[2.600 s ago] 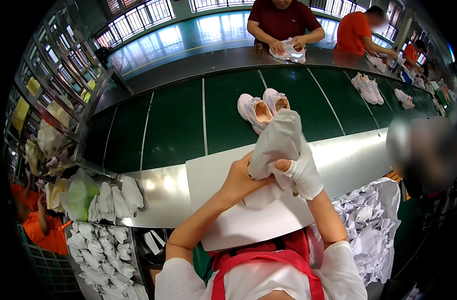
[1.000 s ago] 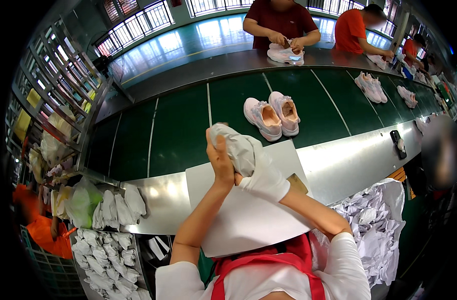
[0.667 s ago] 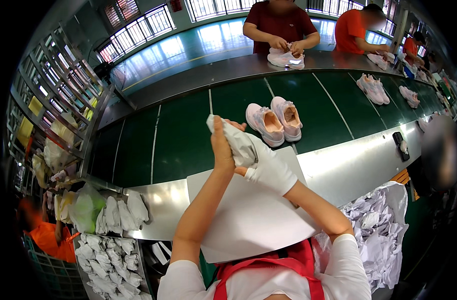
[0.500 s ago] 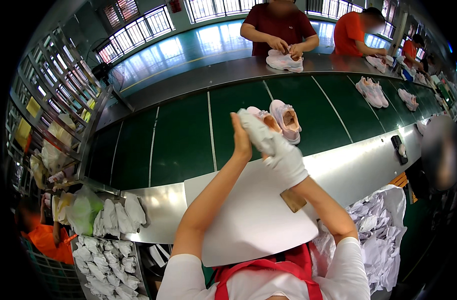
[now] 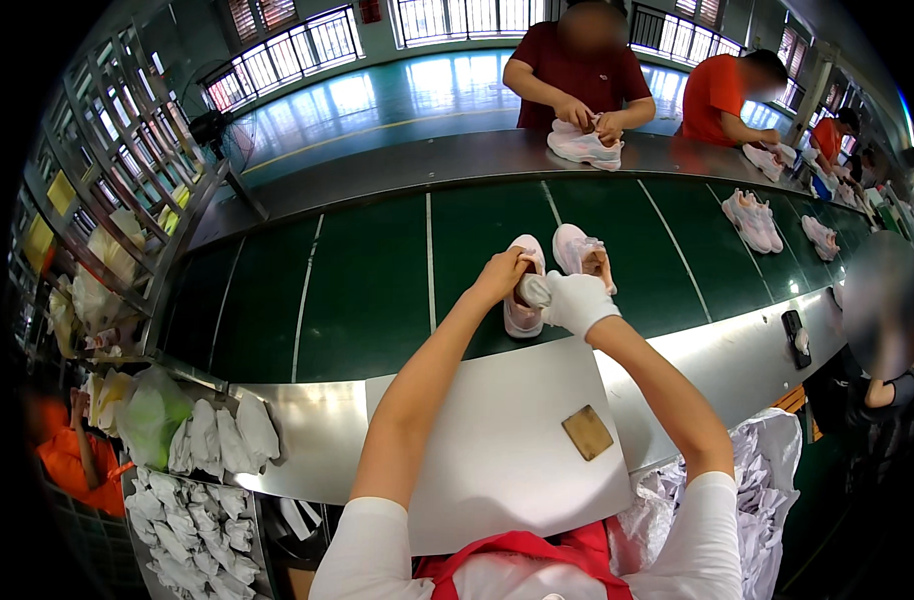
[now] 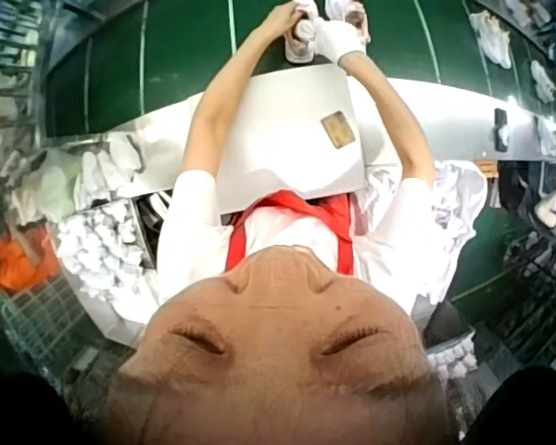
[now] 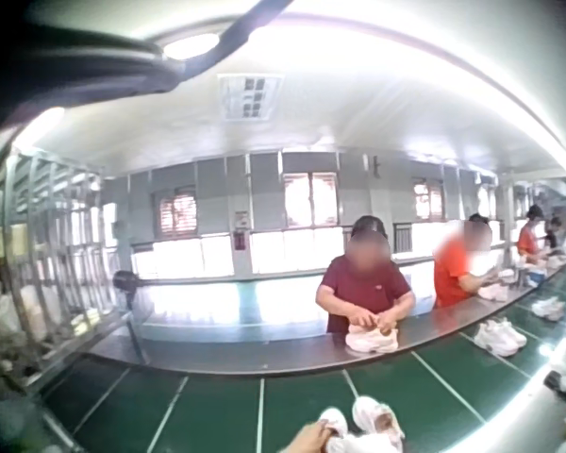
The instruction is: The person wraps pairs of shoes in white paper at a workstation. They pick up shoes from a conveyor belt, fold paper around them, and place the wrapped items onto a pile. The camera is unstable and frequently loses focus on the task.
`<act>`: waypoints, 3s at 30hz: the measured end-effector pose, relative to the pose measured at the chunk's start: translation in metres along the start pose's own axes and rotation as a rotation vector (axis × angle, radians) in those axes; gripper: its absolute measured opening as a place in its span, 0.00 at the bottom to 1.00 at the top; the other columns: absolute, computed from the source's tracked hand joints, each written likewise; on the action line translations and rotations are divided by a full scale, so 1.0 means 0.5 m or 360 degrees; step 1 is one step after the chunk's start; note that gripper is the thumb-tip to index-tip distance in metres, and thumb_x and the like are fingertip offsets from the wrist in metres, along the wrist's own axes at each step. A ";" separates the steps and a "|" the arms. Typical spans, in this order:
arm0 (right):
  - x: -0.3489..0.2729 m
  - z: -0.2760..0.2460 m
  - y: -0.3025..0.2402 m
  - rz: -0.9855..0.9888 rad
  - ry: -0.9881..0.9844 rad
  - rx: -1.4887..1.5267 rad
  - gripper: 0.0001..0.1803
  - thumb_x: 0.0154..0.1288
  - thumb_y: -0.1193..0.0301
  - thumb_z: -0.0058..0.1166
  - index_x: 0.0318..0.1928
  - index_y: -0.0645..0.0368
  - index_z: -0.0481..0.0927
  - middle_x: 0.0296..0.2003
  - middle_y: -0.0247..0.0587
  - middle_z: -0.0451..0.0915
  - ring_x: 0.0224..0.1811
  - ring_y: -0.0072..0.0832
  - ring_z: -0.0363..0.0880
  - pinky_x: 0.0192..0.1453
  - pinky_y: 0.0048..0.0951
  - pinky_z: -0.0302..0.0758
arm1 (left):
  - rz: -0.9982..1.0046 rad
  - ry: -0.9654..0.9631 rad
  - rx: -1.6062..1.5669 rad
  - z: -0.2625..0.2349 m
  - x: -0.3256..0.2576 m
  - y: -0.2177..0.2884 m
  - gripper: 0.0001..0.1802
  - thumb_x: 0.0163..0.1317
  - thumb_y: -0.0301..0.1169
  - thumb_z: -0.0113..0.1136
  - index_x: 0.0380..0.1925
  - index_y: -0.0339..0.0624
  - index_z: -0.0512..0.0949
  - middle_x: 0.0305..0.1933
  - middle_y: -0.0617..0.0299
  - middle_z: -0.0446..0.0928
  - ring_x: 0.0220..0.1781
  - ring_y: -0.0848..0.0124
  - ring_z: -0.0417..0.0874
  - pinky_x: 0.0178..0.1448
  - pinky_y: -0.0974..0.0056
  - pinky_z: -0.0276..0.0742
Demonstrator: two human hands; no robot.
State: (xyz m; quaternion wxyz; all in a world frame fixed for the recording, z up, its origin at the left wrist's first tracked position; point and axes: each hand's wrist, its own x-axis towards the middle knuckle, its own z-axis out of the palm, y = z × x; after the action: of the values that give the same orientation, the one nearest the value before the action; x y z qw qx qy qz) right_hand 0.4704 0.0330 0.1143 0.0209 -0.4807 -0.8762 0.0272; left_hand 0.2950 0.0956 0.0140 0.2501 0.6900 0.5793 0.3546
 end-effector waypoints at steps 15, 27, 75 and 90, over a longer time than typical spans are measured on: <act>0.165 0.106 0.013 -0.0268 -0.0321 0.0064 0.15 0.58 0.60 0.53 0.41 0.53 0.82 0.36 0.50 0.83 0.40 0.45 0.83 0.46 0.43 0.77 | -0.0112 -0.0030 0.0329 0.047 0.065 -0.065 0.13 0.44 0.35 0.69 0.34 0.61 0.86 0.37 0.57 0.83 0.40 0.59 0.85 0.46 0.57 0.80; 0.251 0.368 0.230 -0.0127 0.0239 0.0490 0.19 0.56 0.77 0.56 0.47 0.56 0.67 0.44 0.45 0.77 0.47 0.39 0.77 0.48 0.32 0.74 | -0.0268 0.0235 0.0632 0.164 0.079 0.047 0.25 0.47 0.35 0.69 0.45 0.40 0.75 0.50 0.49 0.73 0.52 0.57 0.77 0.48 0.58 0.78; -0.423 0.033 -0.016 0.0653 0.0293 0.1487 0.17 0.55 0.63 0.53 0.43 0.59 0.77 0.35 0.57 0.80 0.40 0.54 0.78 0.47 0.45 0.74 | 0.1089 -0.0116 0.0451 0.002 -0.465 0.256 0.10 0.45 0.14 0.56 0.26 0.40 0.74 0.33 0.56 0.77 0.35 0.57 0.77 0.62 0.53 0.67; -0.713 0.017 0.140 0.1199 0.1016 0.0566 0.07 0.58 0.69 0.56 0.39 0.52 0.80 0.30 0.41 0.81 0.33 0.38 0.82 0.37 0.33 0.78 | 0.0879 -0.0348 0.0265 0.023 -0.454 0.252 0.04 0.48 0.15 0.50 0.22 0.35 0.71 0.19 0.54 0.68 0.23 0.55 0.69 0.31 0.57 0.66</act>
State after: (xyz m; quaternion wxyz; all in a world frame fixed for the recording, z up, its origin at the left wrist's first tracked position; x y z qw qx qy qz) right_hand 0.7199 -0.2305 0.0974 0.3570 -0.7358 -0.5745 0.0332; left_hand 0.3646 -0.1509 0.0568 0.1477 0.8735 0.3665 0.2843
